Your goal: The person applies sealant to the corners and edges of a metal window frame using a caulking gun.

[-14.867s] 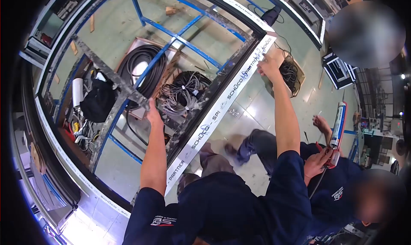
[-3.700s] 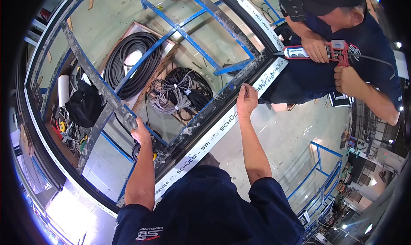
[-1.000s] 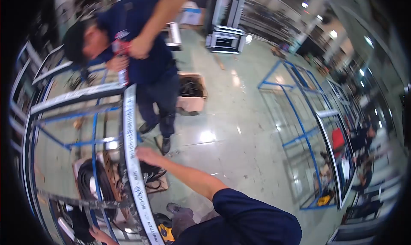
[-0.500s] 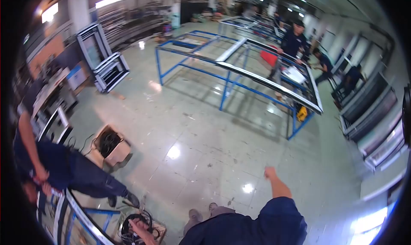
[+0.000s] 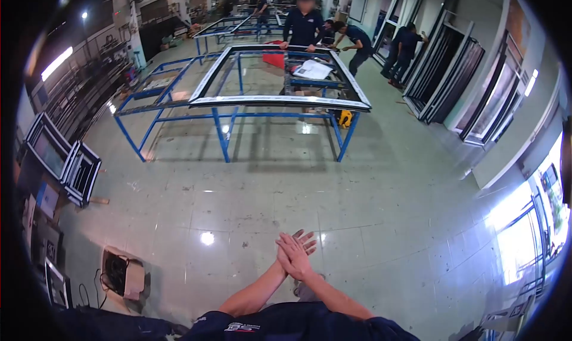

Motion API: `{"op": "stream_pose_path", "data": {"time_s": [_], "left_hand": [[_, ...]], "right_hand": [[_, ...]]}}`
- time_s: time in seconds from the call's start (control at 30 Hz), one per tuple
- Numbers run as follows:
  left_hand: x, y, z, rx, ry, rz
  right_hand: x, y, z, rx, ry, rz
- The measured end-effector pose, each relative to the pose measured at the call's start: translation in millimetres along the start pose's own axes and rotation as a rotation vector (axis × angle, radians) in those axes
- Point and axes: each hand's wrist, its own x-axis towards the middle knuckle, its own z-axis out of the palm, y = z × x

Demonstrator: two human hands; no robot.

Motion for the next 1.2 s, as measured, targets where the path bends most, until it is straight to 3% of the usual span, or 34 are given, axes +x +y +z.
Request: {"op": "stream_pose_path", "data": {"time_s": [0.1, 0.2, 0.23, 0.3, 0.33, 0.37, 0.47, 0.53, 0.57, 0.63, 0.73, 0.8, 0.87, 0.93, 1.0, 1.2], "left_hand": [[61, -54, 34, 0.375, 0.205, 0.032], [117, -107, 69, 0.627, 0.33, 0.03], [135, -121, 72, 0.616, 0.309, -0.053], [186, -162, 75, 1.127, 0.477, -0.095], [203, -166, 75, 1.343, 0.434, -0.037], [219, -170, 75, 1.561, 0.407, 0.031], [267, -151, 63, 2.036, -0.166, 0.503], [312, -139, 60, 2.159, -0.094, 0.549], [332, -139, 55, 2.214, -0.063, 0.567], [370, -130, 30, 2.187, 0.118, 0.407], [431, -119, -5, 2.201, 0.362, 0.02], [465, -124, -31, 2.309, 0.311, -0.174], [501, -138, -54, 2.295, 0.203, -0.262], [538, -162, -72, 2.266, 0.085, -0.313], [578, -166, -78, 2.247, 0.025, -0.337], [691, -173, -84, 2.275, 0.136, -0.262]], "right_hand": [[-1, 62, -77, 0.059, 0.066, 0.036], [-6, 189, -110, -0.069, 0.239, 0.22], [-6, 233, -115, 0.163, 0.346, 0.359], [5, 247, -158, 0.908, 0.427, 0.794], [16, 245, -176, 1.286, 0.441, 1.025], [20, 248, -191, 1.654, 0.366, 0.964], [30, 268, -219, 1.572, 0.238, 0.658], [38, 266, -257, 1.625, 0.244, 0.526], [44, 274, -275, 1.609, 0.256, 0.578], [52, 308, -308, 1.659, 0.176, 0.667], [43, 373, -369, 1.234, 0.072, 0.609], [9, 451, -401, 0.933, 0.116, 0.773], [-88, 557, -395, 0.61, 0.597, 1.066], [-224, 639, -402, 0.405, 0.627, 1.449], [-242, 646, -410, 0.32, 0.431, 1.632], [-178, 702, -445, 0.178, 0.039, 1.447]]}}
